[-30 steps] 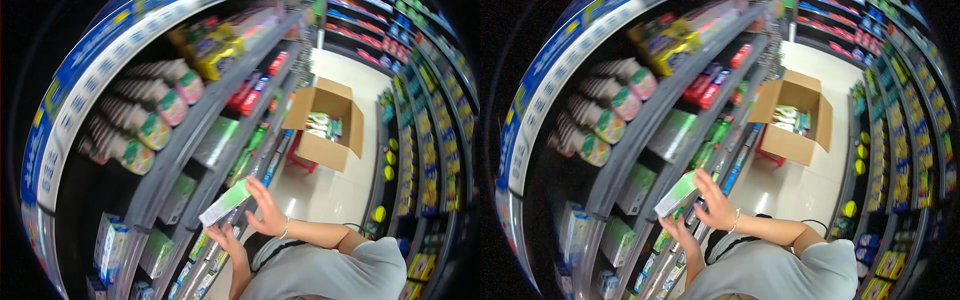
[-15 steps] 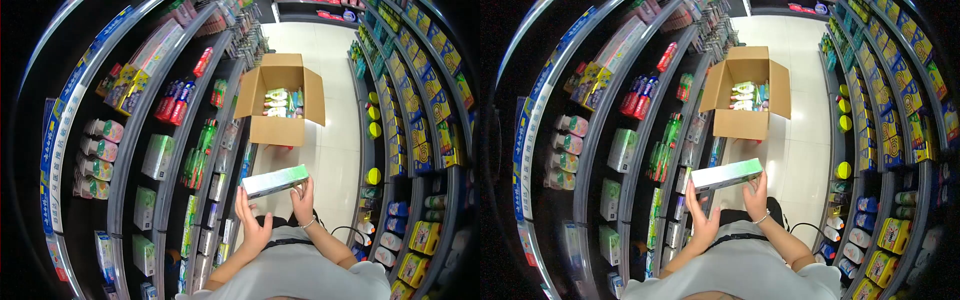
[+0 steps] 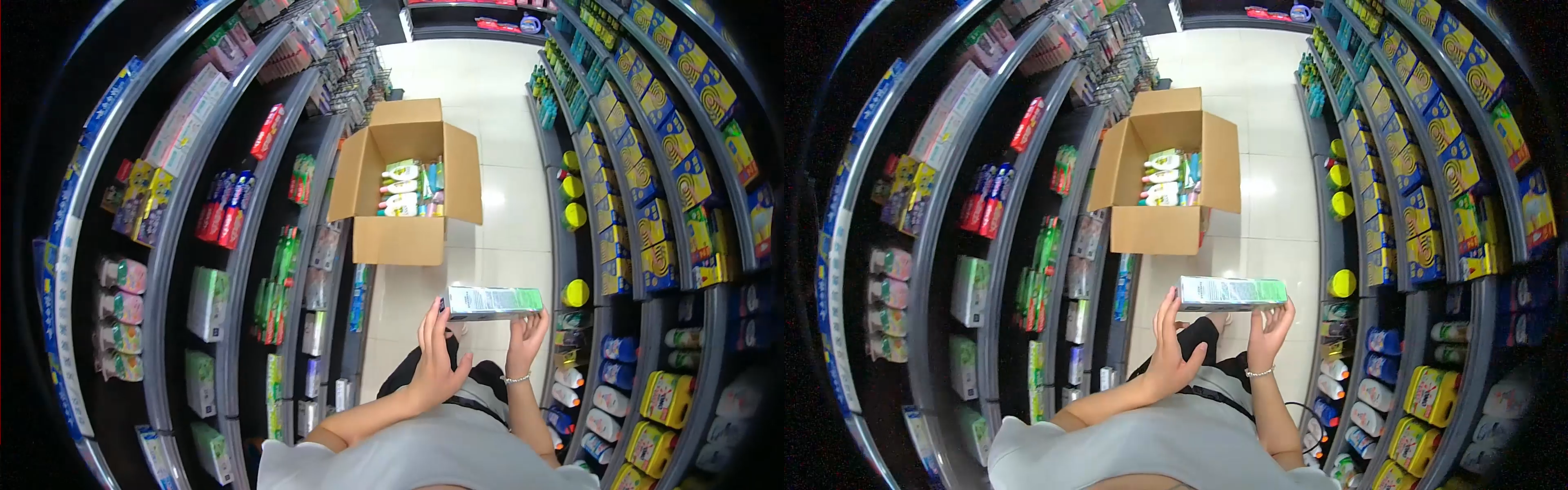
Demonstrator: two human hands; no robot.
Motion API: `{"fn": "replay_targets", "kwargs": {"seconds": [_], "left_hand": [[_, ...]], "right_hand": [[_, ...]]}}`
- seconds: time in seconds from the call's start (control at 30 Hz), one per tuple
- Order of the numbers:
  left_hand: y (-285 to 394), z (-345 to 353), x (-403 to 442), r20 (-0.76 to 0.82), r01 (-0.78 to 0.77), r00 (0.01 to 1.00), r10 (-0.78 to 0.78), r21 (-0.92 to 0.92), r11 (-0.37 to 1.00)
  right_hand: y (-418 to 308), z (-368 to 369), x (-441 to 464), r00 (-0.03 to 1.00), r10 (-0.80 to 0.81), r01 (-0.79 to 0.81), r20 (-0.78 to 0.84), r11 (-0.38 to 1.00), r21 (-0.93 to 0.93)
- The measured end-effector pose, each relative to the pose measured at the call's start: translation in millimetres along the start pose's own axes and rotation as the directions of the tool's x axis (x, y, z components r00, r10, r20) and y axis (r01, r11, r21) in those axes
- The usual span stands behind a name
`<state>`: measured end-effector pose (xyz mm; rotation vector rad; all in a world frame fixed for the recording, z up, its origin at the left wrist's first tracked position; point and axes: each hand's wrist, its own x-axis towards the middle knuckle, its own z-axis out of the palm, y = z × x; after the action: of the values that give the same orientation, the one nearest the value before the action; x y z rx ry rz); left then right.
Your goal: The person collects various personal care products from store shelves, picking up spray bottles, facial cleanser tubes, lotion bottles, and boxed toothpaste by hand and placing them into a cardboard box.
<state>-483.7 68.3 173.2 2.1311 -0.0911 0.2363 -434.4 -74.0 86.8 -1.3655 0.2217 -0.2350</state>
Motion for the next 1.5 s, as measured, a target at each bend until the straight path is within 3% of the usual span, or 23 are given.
{"fn": "replay_targets", "kwargs": {"seconds": [0.07, 0.2, 0.33, 0.37, 0.4, 0.43, 0.6, 0.73, 0.8, 0.87, 1.0, 1.1, 1.23, 1.37, 1.43, 1.5], "left_hand": [[-13, 8, 25, 0.006, 0.020, 1.000, -0.019, -0.079, 0.997], [-55, 27, 78, -0.041, 0.112, 0.990, -0.133, -0.335, 0.935], [-95, 36, 133, -0.121, 0.173, 0.960, -0.254, -0.460, 0.871], [-104, 38, 143, -0.139, 0.187, 0.949, -0.282, -0.469, 0.863], [-112, 39, 151, -0.151, 0.205, 0.939, -0.310, -0.478, 0.854], [-117, 40, 159, -0.163, 0.240, 0.917, -0.365, -0.506, 0.829], [-132, 31, 176, -0.255, 0.294, 0.833, -0.491, -0.548, 0.783], [-136, 18, 184, -0.268, 0.352, 0.786, -0.557, -0.546, 0.760], [-140, 15, 192, -0.308, 0.344, 0.769, -0.560, -0.539, 0.769], [-144, 12, 199, -0.400, 0.362, 0.754, -0.521, -0.409, 0.838], [-150, 4, 217, -0.432, 0.500, 0.687, -0.584, -0.302, 0.811], [-149, 11, 232, -0.417, 0.644, 0.552, -0.722, -0.336, 0.687], [-143, 27, 253, -0.487, 0.753, 0.397, -0.778, -0.312, 0.580], [-141, 47, 270, -0.429, 0.840, 0.285, -0.857, -0.320, 0.439], [-138, 43, 283, -0.364, 0.861, 0.216, -0.906, -0.366, 0.353], [-144, 48, 285, -0.302, 0.887, 0.192, -0.934, -0.355, 0.297]], "right_hand": [[0, -9, 27, 0.995, -0.095, 0.094, -0.007, 0.993, -0.077], [-19, -3, 80, 0.989, -0.134, 0.148, 0.069, 0.950, -0.274], [-56, 40, 132, 0.945, -0.156, 0.294, 0.288, 0.791, -0.537], [-56, 48, 147, 0.915, -0.167, 0.363, 0.368, 0.741, -0.565], [-56, 53, 167, 0.836, -0.134, 0.501, 0.532, 0.584, -0.639], [-59, 64, 181, 0.791, -0.063, 0.535, 0.608, 0.554, -0.638], [-57, 116, 233, 0.557, 0.254, 0.640, 0.791, 0.476, -0.604], [-42, 156, 254, 0.377, 0.376, 0.701, 0.847, 0.482, -0.526], [-30, 177, 269, 0.163, 0.584, 0.802, 0.795, 0.391, -0.452], [-13, 192, 286, 0.104, 0.571, 0.814, 0.814, 0.421, -0.399], [24, 239, 342, -0.040, 0.490, 0.880, 0.871, 0.431, -0.201], [70, 287, 383, -0.135, 0.464, 0.941, 0.875, 0.338, -0.034], [168, 346, 431, -0.305, 0.432, 0.936, 0.849, 0.299, 0.184], [273, 386, 458, -0.343, 0.532, 0.931, 0.774, 0.303, 0.204], [320, 393, 472, -0.271, 0.670, 0.959, 0.691, 0.251, 0.132], [352, 401, 489, -0.296, 0.703, 0.953, 0.647, 0.258, 0.157]]}}
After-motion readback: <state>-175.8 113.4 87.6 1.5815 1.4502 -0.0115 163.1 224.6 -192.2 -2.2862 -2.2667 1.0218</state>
